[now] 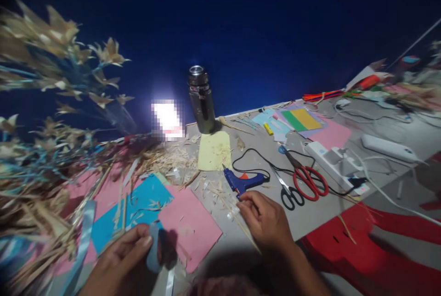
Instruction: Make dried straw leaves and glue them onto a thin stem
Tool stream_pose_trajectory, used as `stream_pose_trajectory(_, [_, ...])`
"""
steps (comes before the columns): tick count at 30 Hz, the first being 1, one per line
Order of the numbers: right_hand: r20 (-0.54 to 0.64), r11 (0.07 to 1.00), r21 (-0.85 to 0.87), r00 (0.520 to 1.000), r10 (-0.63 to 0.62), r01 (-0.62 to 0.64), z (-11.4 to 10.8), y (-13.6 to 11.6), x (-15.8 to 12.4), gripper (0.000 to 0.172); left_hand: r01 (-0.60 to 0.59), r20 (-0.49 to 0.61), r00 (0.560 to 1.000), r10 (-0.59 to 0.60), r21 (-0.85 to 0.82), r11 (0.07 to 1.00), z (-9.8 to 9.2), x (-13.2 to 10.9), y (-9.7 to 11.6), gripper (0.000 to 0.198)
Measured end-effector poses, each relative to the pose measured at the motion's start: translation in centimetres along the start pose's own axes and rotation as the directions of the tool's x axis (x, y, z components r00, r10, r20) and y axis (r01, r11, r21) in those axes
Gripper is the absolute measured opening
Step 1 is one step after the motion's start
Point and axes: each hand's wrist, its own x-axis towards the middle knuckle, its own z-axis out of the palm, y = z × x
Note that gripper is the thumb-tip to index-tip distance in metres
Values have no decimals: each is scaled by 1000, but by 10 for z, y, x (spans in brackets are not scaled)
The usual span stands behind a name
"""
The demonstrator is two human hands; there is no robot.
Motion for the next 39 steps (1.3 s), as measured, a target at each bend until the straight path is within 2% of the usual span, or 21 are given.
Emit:
stream_pose_trajectory(2, [9, 999, -14, 999, -34, 34, 3, 3, 1, 22, -69, 45, 997, 67, 48, 996, 0, 0, -1, 39])
stream_pose_trajectory(5, [38, 997, -15, 996, -81, 82, 7, 0, 2, 24, -174, 177, 973, 149, 132, 976, 7, 5, -2, 35])
stream_pose_trajectory(9, [40, 997, -23, 996, -79, 80, 12, -8, -2, 25, -350, 261, 925, 275, 307, 885, 22, 12, 3, 26])
stream_pose_trajectory(12, [52, 994, -30, 993, -102, 104, 16, -7, -5, 27, -512, 187, 852, 489, 495, 702, 24, 16, 10, 24])
stream_pose_trajectory(14, [42, 992, -29, 992, -121, 122, 17, -5, -5, 27, -525, 112, 807, 579, 586, 618, 17, 16, 15, 23])
stream_pose_trajectory(15, [42, 991, -28, 991, -130, 131, 17, -3, -5, 27, -503, 99, 814, 572, 613, 610, 10, 15, 17, 21])
stream_pose_trajectory(18, [65, 985, -29, 984, -165, 167, 14, -2, -6, 26, -398, 104, 890, 444, 652, 645, -15, 6, 17, 29])
stream_pose_trajectory(21, [127, 979, -14, 971, -201, 204, 15, -3, -6, 25, -331, 107, 930, 351, 657, 678, -41, -11, 11, 36])
stream_pose_trajectory(24, [184, 967, 44, 949, -254, 250, 24, -5, -7, 26, -267, 192, 963, 187, 618, 739, -54, -31, 3, 38])
stream_pose_trajectory(26, [207, 952, 110, 930, -304, 286, 35, -7, -7, 26, -250, 253, 960, 118, 591, 767, -54, -42, 0, 38])
stream_pose_trajectory(28, [251, 937, 195, 909, -333, 290, 46, -13, -10, 27, -268, 299, 948, 108, 571, 776, -51, -49, 0, 36])
stream_pose_trajectory(32, [336, 926, 302, 883, -326, 227, 62, -28, -23, 29, -313, 378, 920, 103, 549, 775, -44, -53, 3, 36])
stream_pose_trajectory(35, [347, 916, 371, 892, -291, 154, 62, -33, -37, 23, -363, 406, 904, 133, 566, 740, -39, -53, 4, 36])
stream_pose_trajectory(39, [334, 913, 389, 906, -261, 120, 58, -29, -44, 32, -381, 375, 910, 177, 592, 710, -39, -45, 5, 35])
